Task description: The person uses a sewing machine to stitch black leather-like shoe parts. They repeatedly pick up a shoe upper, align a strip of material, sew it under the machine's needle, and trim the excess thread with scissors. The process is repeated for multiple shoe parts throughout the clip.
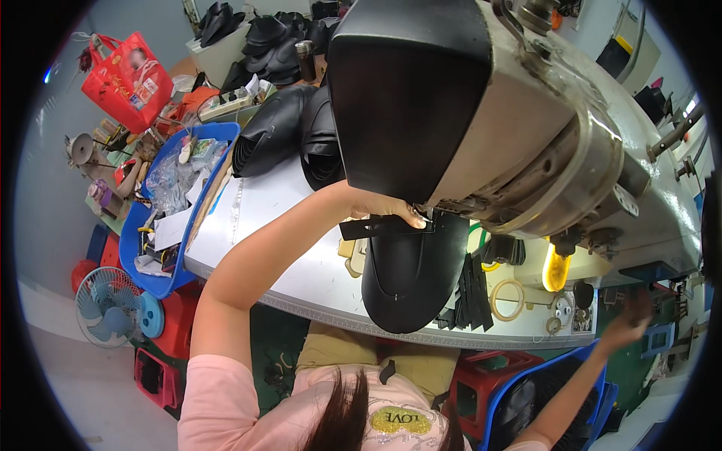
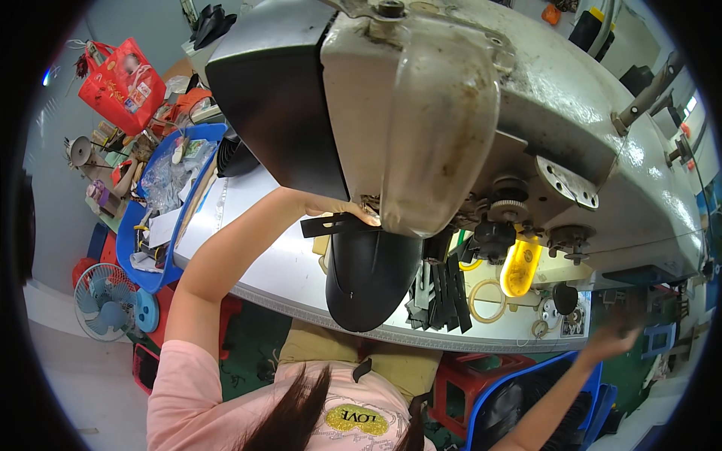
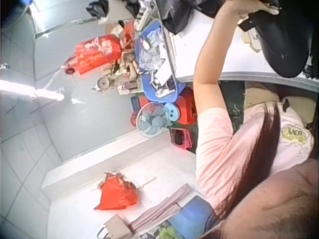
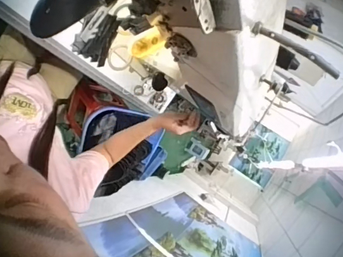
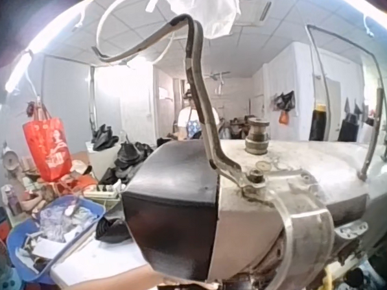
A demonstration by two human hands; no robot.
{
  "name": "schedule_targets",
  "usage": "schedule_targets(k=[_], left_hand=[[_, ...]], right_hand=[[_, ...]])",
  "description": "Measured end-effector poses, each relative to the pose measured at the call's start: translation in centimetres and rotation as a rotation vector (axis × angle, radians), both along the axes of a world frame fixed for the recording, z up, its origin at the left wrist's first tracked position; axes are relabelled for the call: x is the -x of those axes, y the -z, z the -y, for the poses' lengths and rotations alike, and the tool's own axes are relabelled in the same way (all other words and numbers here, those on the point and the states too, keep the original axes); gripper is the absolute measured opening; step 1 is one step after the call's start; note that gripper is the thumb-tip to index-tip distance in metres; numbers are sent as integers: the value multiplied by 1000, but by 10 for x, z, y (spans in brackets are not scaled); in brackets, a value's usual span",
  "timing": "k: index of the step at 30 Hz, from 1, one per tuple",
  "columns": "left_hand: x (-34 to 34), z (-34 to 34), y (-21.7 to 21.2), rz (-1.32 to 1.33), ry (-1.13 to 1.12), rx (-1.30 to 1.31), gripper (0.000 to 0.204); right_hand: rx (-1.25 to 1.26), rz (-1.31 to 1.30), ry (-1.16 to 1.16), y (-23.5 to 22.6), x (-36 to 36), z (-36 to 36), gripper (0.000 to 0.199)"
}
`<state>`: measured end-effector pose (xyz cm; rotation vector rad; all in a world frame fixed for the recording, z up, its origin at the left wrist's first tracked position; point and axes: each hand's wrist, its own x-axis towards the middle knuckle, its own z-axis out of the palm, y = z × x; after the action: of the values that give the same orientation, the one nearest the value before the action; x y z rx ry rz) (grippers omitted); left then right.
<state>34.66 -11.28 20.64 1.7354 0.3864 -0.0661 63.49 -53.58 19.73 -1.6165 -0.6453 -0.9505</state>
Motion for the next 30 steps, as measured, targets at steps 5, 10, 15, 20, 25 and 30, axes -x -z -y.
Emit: schedule_targets(k=[5,10,15,20,25,30], left_hand=[[-4,1,1,-15,8,0,39],[-1,-3,12,35,5,151,39],[4,2,2,73,-50,108,40],[0,-9,3,40,33,120,41],[-5,-11,-14,68,-32,185,48],[4,14,-20,234,-342,261,56]], right_hand=[[326,-29,507,-92,-174,108,50],[357,-346,561,-115,-237,139,54],[197,-360,598,-107,-213,121,53],[40,-155,526,-93,-156,83,47],[-68,105,403,-80,-83,59,34],[-88,-123,168,-28,34,-9,22]])
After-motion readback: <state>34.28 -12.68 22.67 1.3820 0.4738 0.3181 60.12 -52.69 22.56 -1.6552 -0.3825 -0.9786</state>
